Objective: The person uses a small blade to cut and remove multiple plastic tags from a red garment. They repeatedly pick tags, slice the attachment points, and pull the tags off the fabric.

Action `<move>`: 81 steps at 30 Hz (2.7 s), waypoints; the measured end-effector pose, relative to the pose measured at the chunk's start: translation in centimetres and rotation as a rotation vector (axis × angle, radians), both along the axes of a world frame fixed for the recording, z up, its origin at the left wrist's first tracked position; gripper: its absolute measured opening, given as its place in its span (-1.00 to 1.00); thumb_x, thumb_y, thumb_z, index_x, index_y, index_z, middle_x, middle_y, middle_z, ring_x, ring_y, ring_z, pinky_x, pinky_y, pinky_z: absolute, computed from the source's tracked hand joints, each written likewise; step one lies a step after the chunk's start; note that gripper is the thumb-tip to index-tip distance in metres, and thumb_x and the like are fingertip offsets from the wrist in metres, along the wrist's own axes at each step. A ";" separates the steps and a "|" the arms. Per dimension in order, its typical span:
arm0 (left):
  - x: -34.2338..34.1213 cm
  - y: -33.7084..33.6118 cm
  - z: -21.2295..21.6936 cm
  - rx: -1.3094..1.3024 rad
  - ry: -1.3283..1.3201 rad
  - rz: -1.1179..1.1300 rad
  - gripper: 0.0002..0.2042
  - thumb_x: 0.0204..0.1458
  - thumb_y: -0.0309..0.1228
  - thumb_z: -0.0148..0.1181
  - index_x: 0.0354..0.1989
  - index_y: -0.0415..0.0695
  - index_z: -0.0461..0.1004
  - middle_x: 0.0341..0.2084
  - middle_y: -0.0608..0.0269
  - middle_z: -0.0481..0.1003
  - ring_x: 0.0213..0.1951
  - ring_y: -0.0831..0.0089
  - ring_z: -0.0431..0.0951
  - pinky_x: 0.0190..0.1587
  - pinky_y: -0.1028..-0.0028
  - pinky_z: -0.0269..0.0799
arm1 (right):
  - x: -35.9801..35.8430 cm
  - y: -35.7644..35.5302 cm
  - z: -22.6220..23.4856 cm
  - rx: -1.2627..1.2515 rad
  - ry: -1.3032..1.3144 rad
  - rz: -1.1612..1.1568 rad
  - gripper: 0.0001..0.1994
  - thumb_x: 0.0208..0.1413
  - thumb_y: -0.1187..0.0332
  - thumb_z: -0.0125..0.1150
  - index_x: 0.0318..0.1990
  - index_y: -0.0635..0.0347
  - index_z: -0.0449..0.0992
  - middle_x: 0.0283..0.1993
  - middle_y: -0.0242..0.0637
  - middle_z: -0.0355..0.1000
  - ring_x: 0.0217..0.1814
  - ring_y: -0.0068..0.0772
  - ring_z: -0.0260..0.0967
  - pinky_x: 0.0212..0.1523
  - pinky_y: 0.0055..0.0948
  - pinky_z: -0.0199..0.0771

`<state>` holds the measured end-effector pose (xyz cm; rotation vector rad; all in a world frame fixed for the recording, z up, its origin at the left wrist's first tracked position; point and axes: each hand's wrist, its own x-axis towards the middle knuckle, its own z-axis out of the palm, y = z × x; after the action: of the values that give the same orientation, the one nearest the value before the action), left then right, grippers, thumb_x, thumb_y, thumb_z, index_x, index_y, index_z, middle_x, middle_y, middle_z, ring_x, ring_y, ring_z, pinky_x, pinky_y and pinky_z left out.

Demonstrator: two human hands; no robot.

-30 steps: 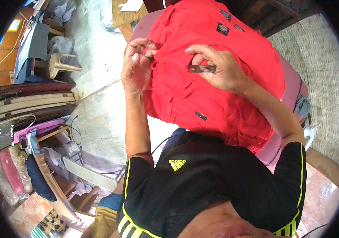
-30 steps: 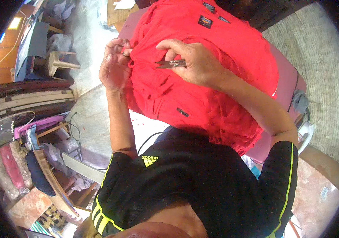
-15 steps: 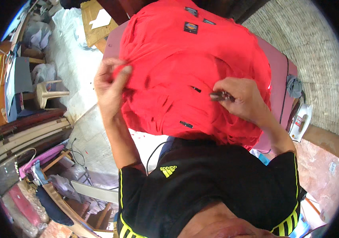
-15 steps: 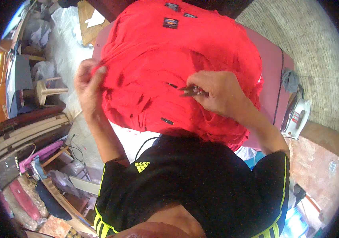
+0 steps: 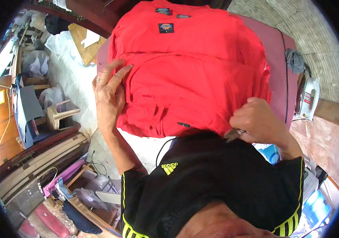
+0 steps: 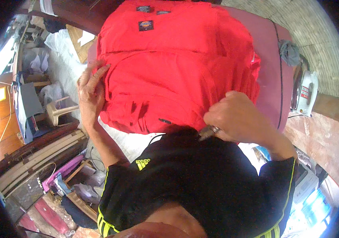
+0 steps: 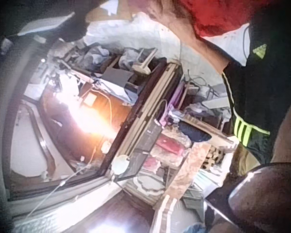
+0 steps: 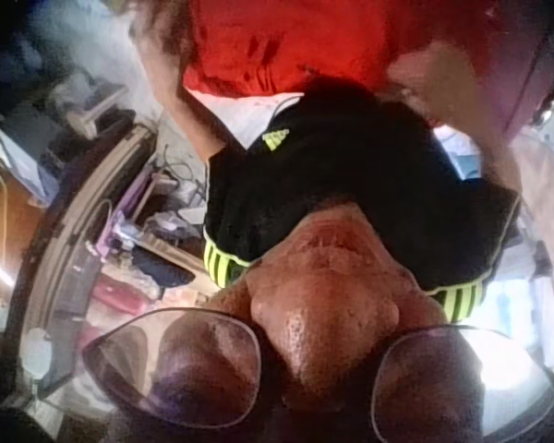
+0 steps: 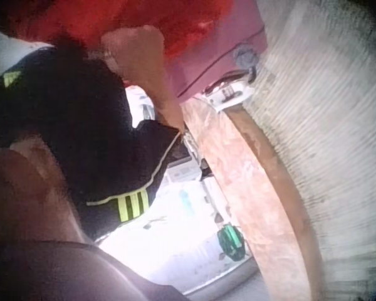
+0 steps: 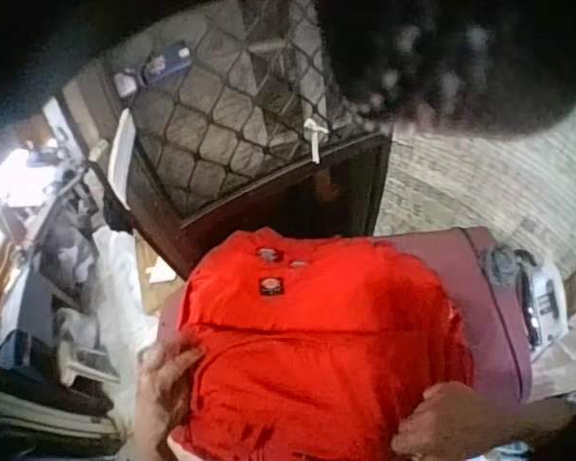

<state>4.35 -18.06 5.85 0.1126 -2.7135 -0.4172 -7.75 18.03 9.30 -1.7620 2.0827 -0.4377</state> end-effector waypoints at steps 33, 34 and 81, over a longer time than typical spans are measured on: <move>-20.3 -4.6 -5.6 0.180 0.126 -0.503 -0.94 0.11 -0.56 0.22 -0.26 -0.24 0.55 -0.33 0.00 0.55 -0.26 0.05 0.59 -0.22 0.26 0.50 | -16.4 -17.7 -9.1 -0.172 -0.059 -0.401 -0.78 0.34 0.26 0.05 -0.08 0.23 0.34 -0.24 -0.05 0.48 -0.15 0.10 0.45 -0.17 -0.04 0.39; -20.4 -4.7 -5.6 0.215 0.139 -0.465 -0.93 0.11 -0.56 0.22 -0.25 -0.23 0.56 -0.34 0.02 0.56 -0.27 0.09 0.59 -0.21 0.30 0.50 | -16.6 -17.7 -9.2 -0.187 -0.082 -0.406 -0.78 0.35 0.25 0.04 -0.08 0.23 0.34 -0.24 -0.06 0.48 -0.14 0.09 0.45 -0.17 -0.05 0.39; -9.8 -11.7 0.1 -0.099 0.074 0.107 -0.73 0.06 -0.39 0.33 -0.05 -0.11 0.56 -0.10 0.04 0.52 -0.01 0.07 0.52 0.07 0.23 0.41 | -17.2 -4.0 -6.3 -0.445 -0.145 -0.745 -0.71 0.23 0.17 0.24 -0.18 0.27 0.53 -0.31 -0.14 0.55 -0.30 -0.25 0.50 -0.22 -0.35 0.46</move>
<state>-5.44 -29.74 5.95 0.2093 -2.6351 -0.2499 -24.91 14.02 3.05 -1.0146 2.6153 -1.2698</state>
